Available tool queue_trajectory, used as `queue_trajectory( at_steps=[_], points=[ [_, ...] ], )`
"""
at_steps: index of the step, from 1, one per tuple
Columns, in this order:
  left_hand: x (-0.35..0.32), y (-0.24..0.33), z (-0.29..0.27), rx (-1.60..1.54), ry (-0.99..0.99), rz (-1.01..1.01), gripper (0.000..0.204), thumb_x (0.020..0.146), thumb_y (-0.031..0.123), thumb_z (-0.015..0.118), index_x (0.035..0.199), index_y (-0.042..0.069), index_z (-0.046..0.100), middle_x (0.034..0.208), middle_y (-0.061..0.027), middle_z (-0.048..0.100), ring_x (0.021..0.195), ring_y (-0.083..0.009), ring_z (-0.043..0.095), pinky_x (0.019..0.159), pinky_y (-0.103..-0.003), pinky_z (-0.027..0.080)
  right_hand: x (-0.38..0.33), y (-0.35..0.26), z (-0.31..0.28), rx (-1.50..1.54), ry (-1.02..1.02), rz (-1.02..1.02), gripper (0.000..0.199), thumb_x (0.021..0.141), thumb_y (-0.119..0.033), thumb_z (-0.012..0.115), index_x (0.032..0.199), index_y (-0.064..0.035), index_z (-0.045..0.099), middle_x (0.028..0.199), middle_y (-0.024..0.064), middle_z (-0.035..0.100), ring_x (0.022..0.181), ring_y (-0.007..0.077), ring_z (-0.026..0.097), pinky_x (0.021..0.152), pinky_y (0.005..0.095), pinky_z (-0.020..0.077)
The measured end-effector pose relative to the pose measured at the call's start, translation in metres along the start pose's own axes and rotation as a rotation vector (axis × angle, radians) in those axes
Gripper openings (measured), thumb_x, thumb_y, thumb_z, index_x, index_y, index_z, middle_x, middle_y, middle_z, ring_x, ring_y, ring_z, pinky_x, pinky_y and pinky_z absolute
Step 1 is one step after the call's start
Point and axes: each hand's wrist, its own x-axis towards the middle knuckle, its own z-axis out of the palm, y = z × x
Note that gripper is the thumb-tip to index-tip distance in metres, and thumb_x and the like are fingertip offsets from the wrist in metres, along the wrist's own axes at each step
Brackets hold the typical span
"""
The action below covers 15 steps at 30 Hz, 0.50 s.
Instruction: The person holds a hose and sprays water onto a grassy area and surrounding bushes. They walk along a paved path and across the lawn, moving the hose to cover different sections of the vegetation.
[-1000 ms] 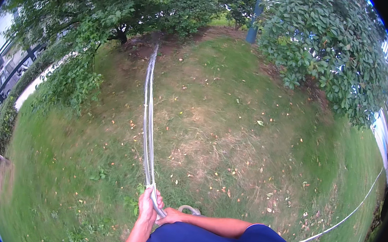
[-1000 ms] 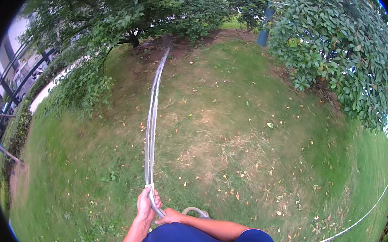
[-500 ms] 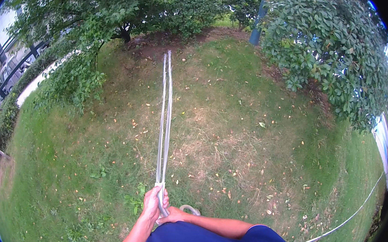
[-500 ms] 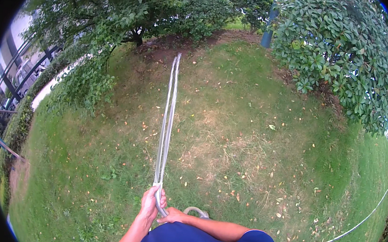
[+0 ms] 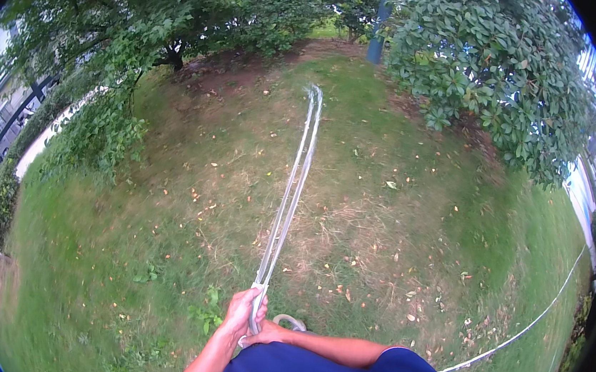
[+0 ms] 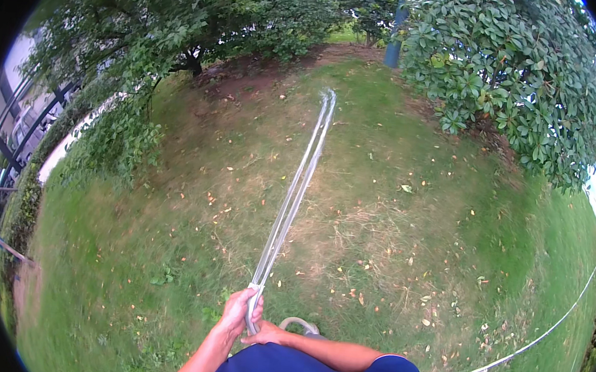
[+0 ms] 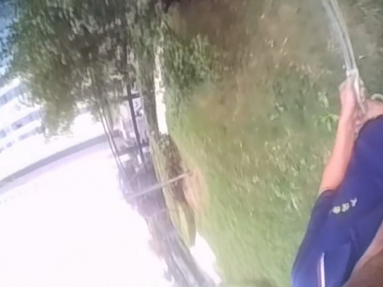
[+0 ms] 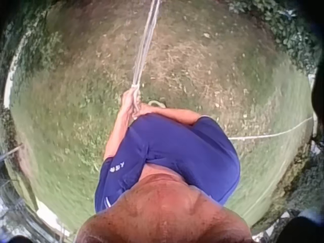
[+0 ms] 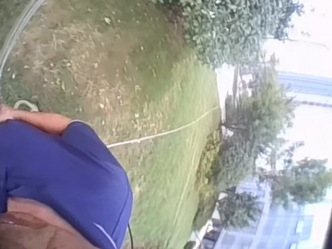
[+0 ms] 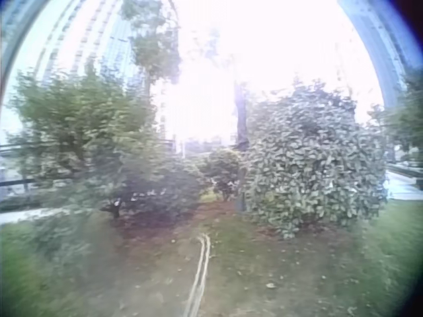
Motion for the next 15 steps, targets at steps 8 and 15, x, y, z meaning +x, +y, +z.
queue_trajectory(
  at_steps=[8,15],
  points=[
    [0.004,-0.009,0.001,-0.071,0.002,0.054,0.029,0.091,0.028,0.053,0.085,0.000,0.052,0.066,-0.0069,0.051,0.050,-0.0154,0.048,0.042,-0.028,0.040,-0.010,-0.002,-0.005,-0.011,0.092,-0.042,0.039,0.072,-0.039,0.076,0.077,-0.0050,0.058,0.072,0.0039,0.059,0.067,0.0148,0.056,0.061,0.0313,0.0435],
    [0.000,-0.012,0.003,-0.074,0.006,0.069,0.033,0.092,0.031,0.052,0.085,0.000,0.054,0.059,-0.0076,0.049,0.047,-0.0158,0.047,0.043,-0.028,0.039,-0.029,-0.019,-0.002,-0.024,0.148,-0.054,0.039,0.072,-0.041,0.075,0.066,-0.0061,0.059,0.063,0.0030,0.057,0.059,0.0147,0.056,0.055,0.0327,0.0408]
  ],
)
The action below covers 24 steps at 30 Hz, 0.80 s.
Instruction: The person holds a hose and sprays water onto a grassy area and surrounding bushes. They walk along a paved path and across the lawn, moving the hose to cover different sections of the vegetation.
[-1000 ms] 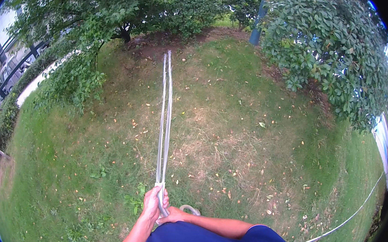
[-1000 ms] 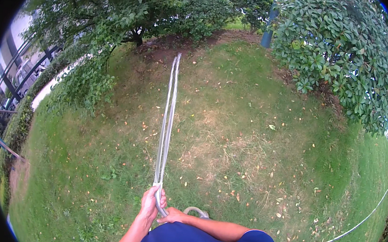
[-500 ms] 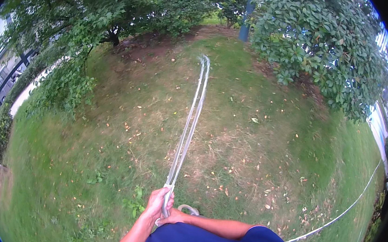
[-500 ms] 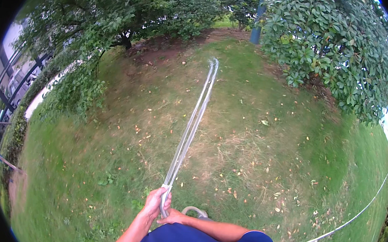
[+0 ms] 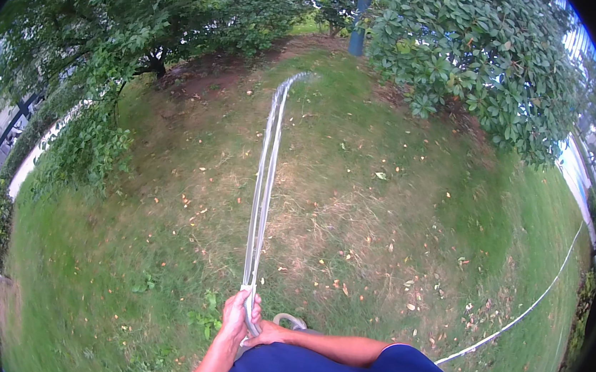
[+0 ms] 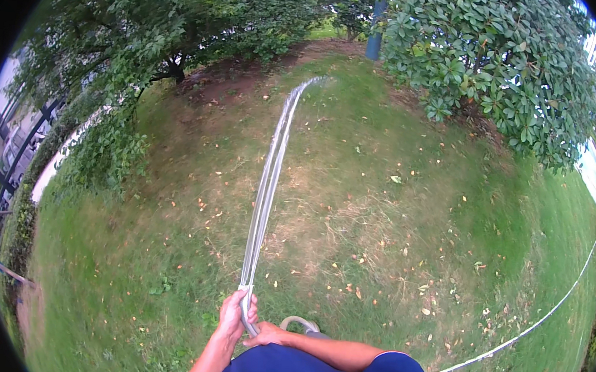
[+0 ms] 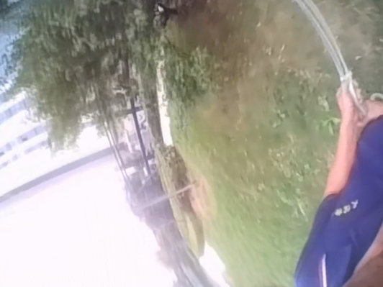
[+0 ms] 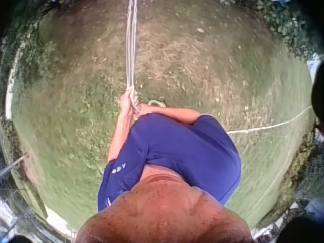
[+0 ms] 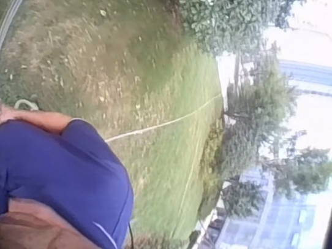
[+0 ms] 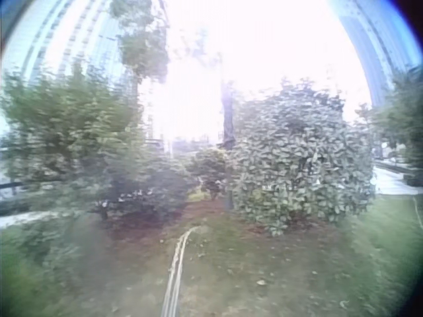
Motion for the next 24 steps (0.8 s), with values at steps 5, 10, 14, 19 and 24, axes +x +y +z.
queue_trajectory(
  at_steps=[5,10,14,19,24],
  points=[
    [0.008,0.002,-0.001,0.066,-0.110,-0.074,0.034,0.093,0.032,0.049,0.084,-0.001,0.054,0.054,-0.0074,0.048,0.043,-0.0162,0.044,0.042,-0.028,0.038,0.007,0.019,0.003,-0.031,0.016,0.088,0.039,0.072,-0.041,0.074,0.065,-0.0066,0.058,0.063,0.0026,0.057,0.058,0.0148,0.055,0.055,0.0315,0.0407],
    [0.012,0.003,-0.009,0.169,-0.224,-0.197,0.032,0.093,0.030,0.050,0.083,0.000,0.054,0.057,-0.0068,0.049,0.043,-0.0148,0.045,0.040,-0.027,0.037,0.015,0.031,0.033,0.088,0.158,-0.013,0.038,0.073,-0.040,0.073,0.066,-0.0076,0.055,0.062,0.0008,0.053,0.058,0.0150,0.052,0.056,0.0306,0.0404],
    [0.011,-0.010,-0.028,0.275,-0.374,-0.338,0.030,0.092,0.027,0.053,0.084,-0.001,0.054,0.060,-0.0052,0.049,0.045,-0.0135,0.046,0.039,-0.027,0.037,-0.001,0.026,0.074,0.147,0.336,0.002,0.035,0.073,-0.039,0.074,0.074,-0.0085,0.056,0.070,0.0019,0.053,0.067,0.0150,0.053,0.061,0.0303,0.0411],
    [-0.021,-0.034,-0.040,0.351,-0.552,-0.463,0.032,0.093,0.030,0.052,0.081,0.000,0.054,0.056,-0.0035,0.047,0.044,-0.0117,0.044,0.039,-0.025,0.035,-0.029,0.024,0.130,0.256,0.491,0.157,0.036,0.072,-0.038,0.076,0.080,-0.0081,0.058,0.077,0.0028,0.057,0.075,0.0154,0.055,0.067,0.0313,0.0418],
    [-0.053,-0.047,-0.040,0.416,-0.709,-0.541,0.033,0.094,0.031,0.049,0.082,0.001,0.054,0.055,-0.0034,0.047,0.044,-0.0112,0.044,0.039,-0.024,0.034,-0.044,0.050,0.174,0.365,0.639,0.151,0.032,0.072,-0.031,0.079,0.085,-0.0103,0.059,0.077,-0.0013,0.057,0.075,0.0123,0.053,0.067,0.0315,0.0420]
  ],
)
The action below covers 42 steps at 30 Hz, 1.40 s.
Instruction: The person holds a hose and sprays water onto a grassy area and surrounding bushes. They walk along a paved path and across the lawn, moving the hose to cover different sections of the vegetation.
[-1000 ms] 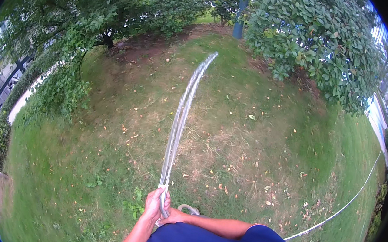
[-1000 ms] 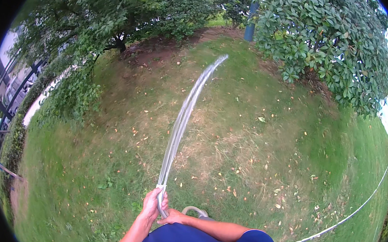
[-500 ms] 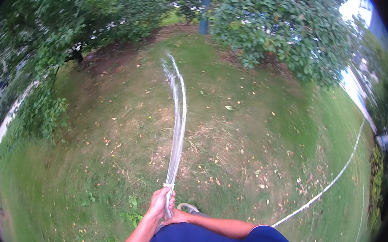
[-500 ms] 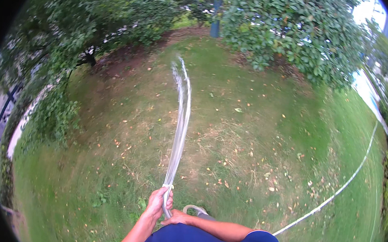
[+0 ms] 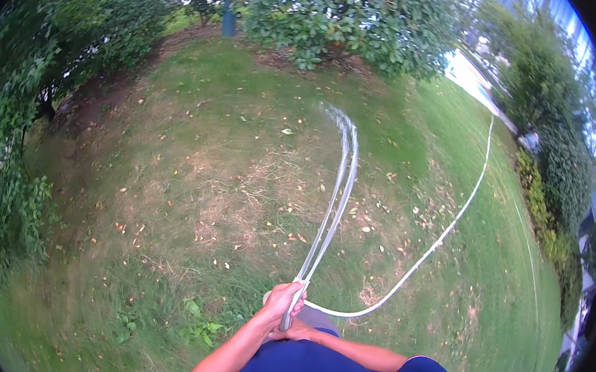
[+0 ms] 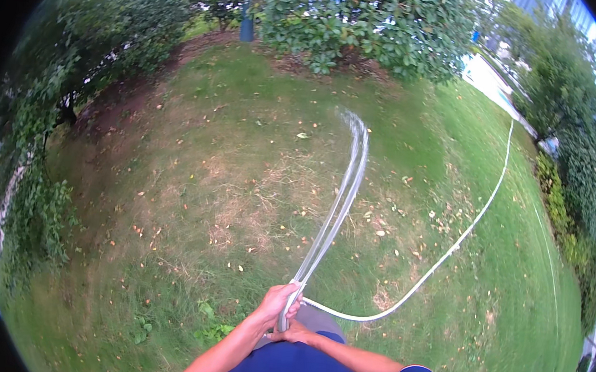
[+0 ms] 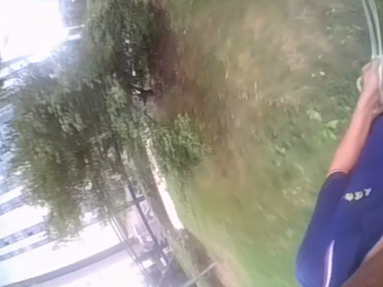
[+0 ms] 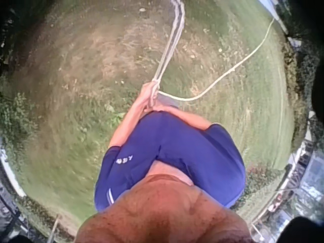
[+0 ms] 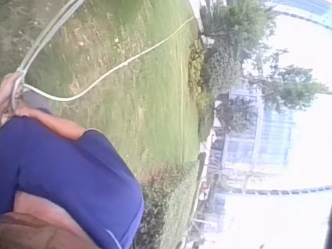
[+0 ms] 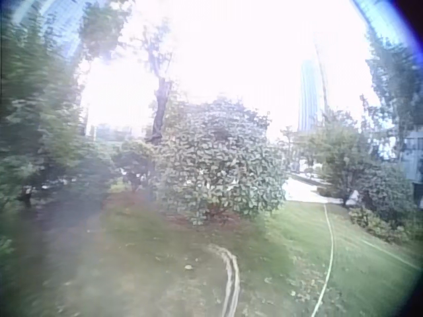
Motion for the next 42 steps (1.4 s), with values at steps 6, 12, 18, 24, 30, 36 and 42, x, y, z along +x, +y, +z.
queue_trajectory(
  at_steps=[6,12,18,24,30,36,42],
  points=[
    [-0.012,-0.013,-0.004,-0.041,0.044,0.020,0.032,0.093,0.031,0.050,0.083,0.001,0.054,0.056,-0.0056,0.048,0.044,-0.0132,0.045,0.039,-0.026,0.037,-0.011,0.000,0.010,-0.115,-0.023,-0.099,0.033,0.074,-0.038,0.073,0.079,-0.0081,0.060,0.076,0.0029,0.059,0.074,0.0155,0.056,0.066,0.0324,0.0426],
    [-0.013,-0.015,-0.010,-0.203,0.204,0.119,0.033,0.093,0.033,0.048,0.084,0.001,0.052,0.055,-0.0067,0.047,0.045,-0.0152,0.046,0.041,-0.027,0.039,-0.032,-0.038,-0.003,-0.122,-0.134,-0.006,0.036,0.078,-0.040,0.067,0.073,-0.0048,0.060,0.068,0.0032,0.058,0.064,0.0152,0.054,0.062,0.0324,0.0404],
    [0.014,-0.013,0.016,-0.072,0.192,0.019,0.032,0.093,0.032,0.049,0.083,0.002,0.052,0.055,-0.0068,0.048,0.044,-0.0157,0.045,0.041,-0.028,0.039,-0.031,-0.020,-0.028,-0.063,-0.126,-0.072,0.039,0.077,-0.044,0.068,0.074,-0.0057,0.061,0.068,0.0021,0.056,0.063,0.0144,0.052,0.059,0.0323,0.0386],
    [0.040,-0.019,0.045,0.074,0.163,-0.086,0.032,0.092,0.031,0.051,0.082,0.001,0.053,0.054,-0.0064,0.048,0.043,-0.0155,0.045,0.039,-0.028,0.037,-0.037,-0.001,-0.044,-0.031,-0.124,-0.139,0.044,0.078,-0.050,0.065,0.072,-0.0066,0.060,0.066,0.0020,0.053,0.063,0.0140,0.050,0.058,0.0318,0.0366],
    [0.054,-0.020,0.071,0.235,0.067,-0.159,0.032,0.092,0.031,0.052,0.082,0.001,0.054,0.054,-0.0060,0.048,0.042,-0.0147,0.044,0.039,-0.028,0.036,-0.034,0.020,-0.055,0.019,-0.107,-0.210,0.048,0.077,-0.053,0.065,0.069,-0.0065,0.058,0.066,0.0022,0.052,0.062,0.0146,0.048,0.057,0.0315,0.0351],
    [0.054,-0.016,0.081,0.305,-0.021,-0.161,0.031,0.092,0.030,0.053,0.082,0.001,0.054,0.057,-0.0056,0.049,0.043,-0.0140,0.044,0.039,-0.027,0.036,-0.035,0.020,-0.060,0.063,-0.057,-0.264,0.045,0.077,-0.051,0.067,0.073,-0.0067,0.058,0.066,0.0016,0.053,0.062,0.0140,0.050,0.057,0.0300,0.0369],
    [0.053,-0.016,0.084,0.270,-0.029,-0.092,0.031,0.092,0.029,0.054,0.083,0.000,0.054,0.059,-0.0054,0.049,0.045,-0.0137,0.047,0.040,-0.026,0.037,-0.031,0.019,-0.067,0.021,-0.082,-0.287,0.044,0.079,-0.049,0.067,0.074,-0.0064,0.059,0.067,0.0012,0.054,0.063,0.0133,0.051,0.057,0.0297,0.0386]
  ],
)
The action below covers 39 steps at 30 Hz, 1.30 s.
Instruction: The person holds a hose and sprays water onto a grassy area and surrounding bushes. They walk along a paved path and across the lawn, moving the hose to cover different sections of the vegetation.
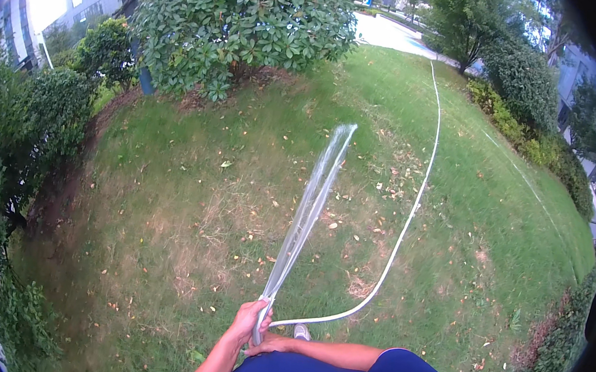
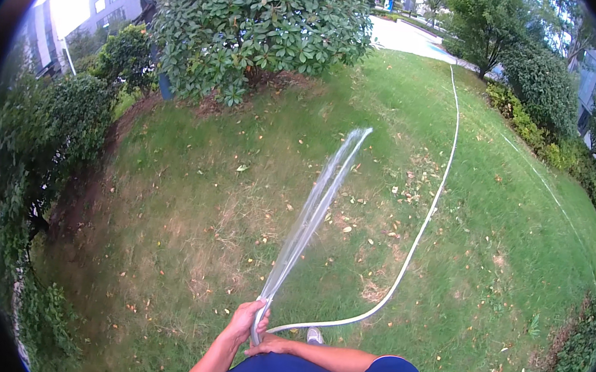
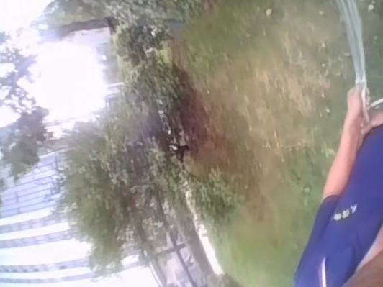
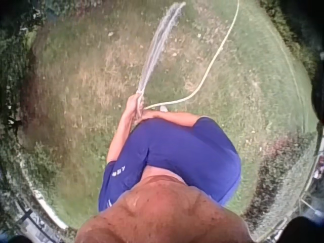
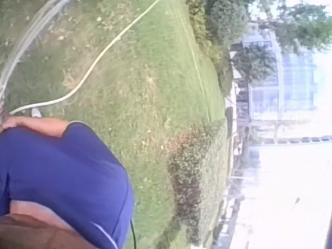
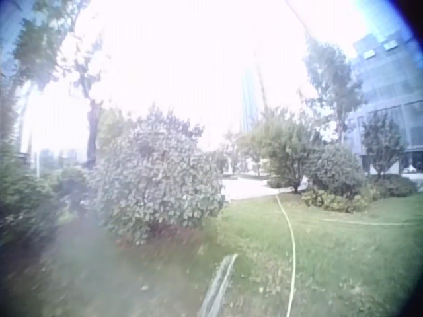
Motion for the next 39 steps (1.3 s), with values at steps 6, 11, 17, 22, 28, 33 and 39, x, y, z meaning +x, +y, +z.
queue_trajectory(
  at_steps=[6,11,17,22,28,33,39],
  points=[
    [-0.009,0.007,-0.001,-0.045,0.098,0.019,0.030,0.093,0.029,0.050,0.081,0.001,0.054,0.055,-0.0055,0.049,0.043,-0.0135,0.045,0.039,-0.026,0.036,0.005,-0.002,0.004,0.023,-0.004,0.017,0.043,0.077,-0.048,0.069,0.074,-0.0067,0.059,0.067,0.0011,0.054,0.063,0.0132,0.051,0.057,0.0295,0.0386],
    [-0.010,-0.004,-0.012,-0.178,0.202,0.089,0.032,0.094,0.031,0.047,0.080,0.002,0.054,0.054,-0.0059,0.049,0.042,-0.0145,0.044,0.039,-0.027,0.036,0.001,-0.015,0.002,-0.029,-0.040,0.116,0.044,0.075,-0.050,0.069,0.071,-0.0071,0.059,0.067,0.0009,0.054,0.062,0.0135,0.050,0.057,0.0308,0.0370],
    [-0.011,-0.016,-0.024,-0.237,0.271,0.118,0.033,0.092,0.033,0.048,0.081,0.003,0.053,0.054,-0.0058,0.049,0.042,-0.0149,0.044,0.039,-0.028,0.036,-0.002,-0.023,0.005,-0.103,-0.026,0.181,0.045,0.075,-0.053,0.067,0.069,-0.0090,0.059,0.064,0.0007,0.052,0.060,0.0136,0.049,0.056,0.0314,0.0346],
    [-0.014,-0.021,-0.028,-0.311,0.299,0.140,0.033,0.094,0.032,0.047,0.081,0.002,0.053,0.054,-0.0064,0.049,0.042,-0.0157,0.044,0.039,-0.028,0.037,-0.004,-0.025,0.007,-0.114,-0.030,0.182,0.046,0.076,-0.054,0.066,0.067,-0.0095,0.058,0.062,0.0003,0.051,0.059,0.0131,0.048,0.055,0.0309,0.0335],
    [-0.025,-0.028,-0.032,-0.382,0.400,0.250,0.034,0.093,0.035,0.048,0.085,0.002,0.050,0.057,-0.0077,0.048,0.048,-0.0181,0.048,0.042,-0.031,0.040,-0.005,-0.027,0.006,-0.109,-0.046,0.206,0.044,0.077,-0.053,0.066,0.067,-0.0101,0.059,0.060,-0.0003,0.052,0.055,0.0122,0.048,0.053,0.0296,0.0326],
    [-0.041,-0.032,-0.035,-0.483,0.465,0.335,0.034,0.094,0.034,0.048,0.085,0.002,0.050,0.058,-0.0084,0.049,0.049,-0.0187,0.049,0.043,-0.032,0.041,-0.002,-0.030,0.009,-0.024,-0.075,0.259,0.035,0.075,-0.042,0.074,0.071,-0.0097,0.060,0.064,-0.0018,0.055,0.059,0.0107,0.051,0.053,0.0274,0.0368],
    [-0.045,-0.031,-0.024,-0.306,0.308,0.306,0.035,0.095,0.035,0.047,0.084,0.002,0.053,0.056,-0.0087,0.053,0.046,-0.0188,0.050,0.044,-0.031,0.042,0.011,0.019,0.012,-0.088,0.075,0.103,0.034,0.073,-0.039,0.077,0.074,-0.0078,0.064,0.072,0.0023,0.062,0.070,0.0131,0.058,0.068,0.0298,0.0478]
  ],
)
